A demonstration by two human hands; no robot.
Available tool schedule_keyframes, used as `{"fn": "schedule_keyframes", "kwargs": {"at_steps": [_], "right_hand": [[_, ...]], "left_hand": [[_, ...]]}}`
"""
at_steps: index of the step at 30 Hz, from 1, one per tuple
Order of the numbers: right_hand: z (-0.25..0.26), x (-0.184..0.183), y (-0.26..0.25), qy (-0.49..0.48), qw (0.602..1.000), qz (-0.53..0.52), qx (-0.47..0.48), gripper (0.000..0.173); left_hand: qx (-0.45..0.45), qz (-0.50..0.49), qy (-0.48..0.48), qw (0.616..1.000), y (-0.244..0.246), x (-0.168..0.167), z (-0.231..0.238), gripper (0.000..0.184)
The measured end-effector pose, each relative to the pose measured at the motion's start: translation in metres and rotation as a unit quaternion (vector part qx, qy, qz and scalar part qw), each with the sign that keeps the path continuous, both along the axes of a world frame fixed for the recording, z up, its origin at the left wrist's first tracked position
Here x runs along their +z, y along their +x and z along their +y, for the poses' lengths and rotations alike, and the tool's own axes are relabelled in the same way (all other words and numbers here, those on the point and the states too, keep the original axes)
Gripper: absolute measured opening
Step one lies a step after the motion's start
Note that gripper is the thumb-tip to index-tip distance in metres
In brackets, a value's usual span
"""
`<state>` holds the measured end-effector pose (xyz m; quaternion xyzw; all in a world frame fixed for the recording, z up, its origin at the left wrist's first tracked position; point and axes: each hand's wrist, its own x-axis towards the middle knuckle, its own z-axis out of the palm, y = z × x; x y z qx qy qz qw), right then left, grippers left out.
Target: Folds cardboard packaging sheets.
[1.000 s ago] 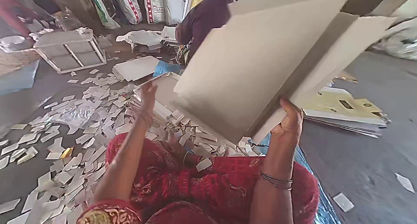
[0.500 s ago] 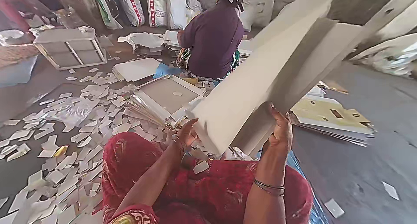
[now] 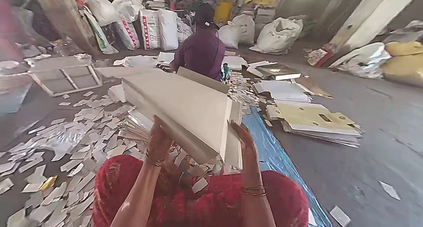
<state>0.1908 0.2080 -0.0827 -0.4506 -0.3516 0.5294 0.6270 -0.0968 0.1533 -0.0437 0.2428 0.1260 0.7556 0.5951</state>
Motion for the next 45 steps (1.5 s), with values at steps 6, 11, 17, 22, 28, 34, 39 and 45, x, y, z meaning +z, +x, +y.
{"fn": "schedule_keyframes", "kwargs": {"at_steps": [6,11,17,22,28,34,39,45], "right_hand": [[0.007,-0.022,-0.016,-0.027,1.000,0.002,-0.006,0.029],[0.013,-0.034,0.002,-0.006,0.993,-0.005,-0.115,0.036],[0.007,-0.033,-0.002,-0.020,0.995,-0.031,-0.097,0.028],[0.002,-0.023,-0.014,0.000,0.999,0.003,0.036,0.032],[-0.002,-0.008,-0.012,0.016,0.993,0.112,-0.030,0.028],[-0.017,0.027,0.005,0.148,0.949,0.216,-0.175,0.029],[-0.037,0.056,0.012,0.200,0.943,0.120,-0.235,0.032],[-0.064,0.066,0.008,0.231,0.950,-0.169,-0.121,0.043]], "left_hand": [[0.000,0.022,-0.005,1.000,-0.011,0.009,-0.012,0.041],[0.012,0.106,-0.093,0.990,-0.015,0.013,-0.020,0.026],[-0.011,0.031,-0.059,0.998,-0.004,0.006,-0.025,0.020],[-0.071,-0.020,0.077,0.994,-0.011,0.001,-0.039,0.018],[-0.004,0.039,0.101,0.994,-0.042,-0.015,-0.051,0.020],[0.181,0.211,-0.194,0.941,-0.092,-0.032,0.000,0.045],[0.232,0.364,-0.173,0.885,-0.085,-0.025,-0.002,0.059],[0.243,0.624,0.026,0.742,-0.052,0.022,0.025,0.097]]}}
